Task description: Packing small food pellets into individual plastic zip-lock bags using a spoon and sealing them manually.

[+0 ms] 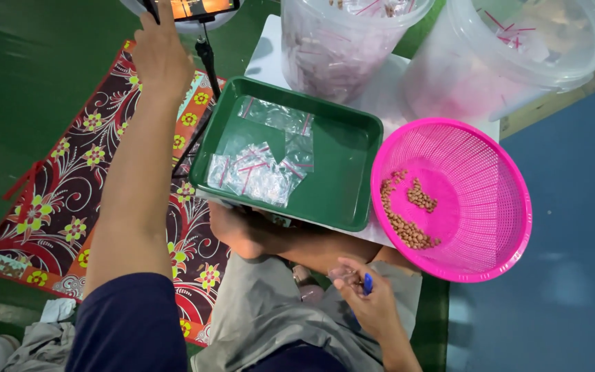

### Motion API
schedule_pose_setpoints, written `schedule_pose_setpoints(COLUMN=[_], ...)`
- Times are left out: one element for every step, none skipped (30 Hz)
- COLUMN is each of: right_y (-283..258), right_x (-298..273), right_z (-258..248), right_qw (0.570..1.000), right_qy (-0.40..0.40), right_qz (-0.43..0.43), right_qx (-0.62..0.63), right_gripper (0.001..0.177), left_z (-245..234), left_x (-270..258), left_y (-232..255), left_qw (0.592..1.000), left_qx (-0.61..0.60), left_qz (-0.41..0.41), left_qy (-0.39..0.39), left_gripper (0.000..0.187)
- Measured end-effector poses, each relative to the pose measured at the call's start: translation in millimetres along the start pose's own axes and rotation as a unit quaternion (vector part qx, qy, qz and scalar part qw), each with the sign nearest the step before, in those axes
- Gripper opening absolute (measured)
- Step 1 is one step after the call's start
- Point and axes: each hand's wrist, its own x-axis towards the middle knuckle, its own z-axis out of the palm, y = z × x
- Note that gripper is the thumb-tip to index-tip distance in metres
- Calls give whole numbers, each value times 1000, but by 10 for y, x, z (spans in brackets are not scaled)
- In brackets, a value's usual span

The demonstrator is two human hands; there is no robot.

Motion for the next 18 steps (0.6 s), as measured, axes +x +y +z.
schedule_pose_setpoints(right_y=[21,43,65,66,65,64,110,155,201,218,237,257,164,73,-15,76,166,252], right_x=[4,-4,-11,-13,-16,-16,-24,-22,-16,-2,15,23,40,41,44,50,52,75], right_z=[11,15,20,18,17,18,9,7,7,2,0,-4,12,27,45,69,93,121], right_qw=[1000,1000,999,999,999,999,999,999,999,999,999,998,998,996,993,992,984,972], right_qy=[1,-5,-10,-11,-10,-8,-8,-7,-5,-5,-17,-29,-30,-56,-82,-83,-86,-88], right_qz=[0,1,1,1,6,11,11,23,36,37,39,44,46,43,40,46,51,54], right_qx=[1,19,38,38,34,31,31,33,36,36,30,23,23,51,80,79,145,211], right_gripper=[40,39,39,39,40,41,41,41,42,42,44,45,45,50,54,54,53,55], left_z=[-38,-73,-106,-69,-33,1,-195,-388,-577,-767,-951,-1132,-1290,-1452,-1615,-1687,-1764,-1839], left_x=[0,-24,-48,-115,-181,-239,-403,-552,-700,-930,-1158,-1395,-1626,-1869,-2113,-2256,-2398,-2521], left_y=[10,16,21,42,63,86,215,344,473,581,687,795,865,934,1000,1024,1046,1067], left_qw=[1000,999,997,997,992,986,986,966,938,938,912,879,879,853,819,818,768,714], left_qx=[0,-39,-78,-78,-122,-165,-165,-256,-345,-345,-409,-471,-471,-498,-521,-522,-573,-619], left_qz=[1,-5,-12,-13,-18,-22,-22,-18,-13,-13,20,53,52,104,156,153,161,170], left_qy=[0,0,0,-1,12,26,26,29,31,31,-5,-42,-45,-115,-185,-189,-237,-281], left_gripper=[85,83,82,82,84,87,87,83,79,79,55,35,35,32,30,30,33,37])
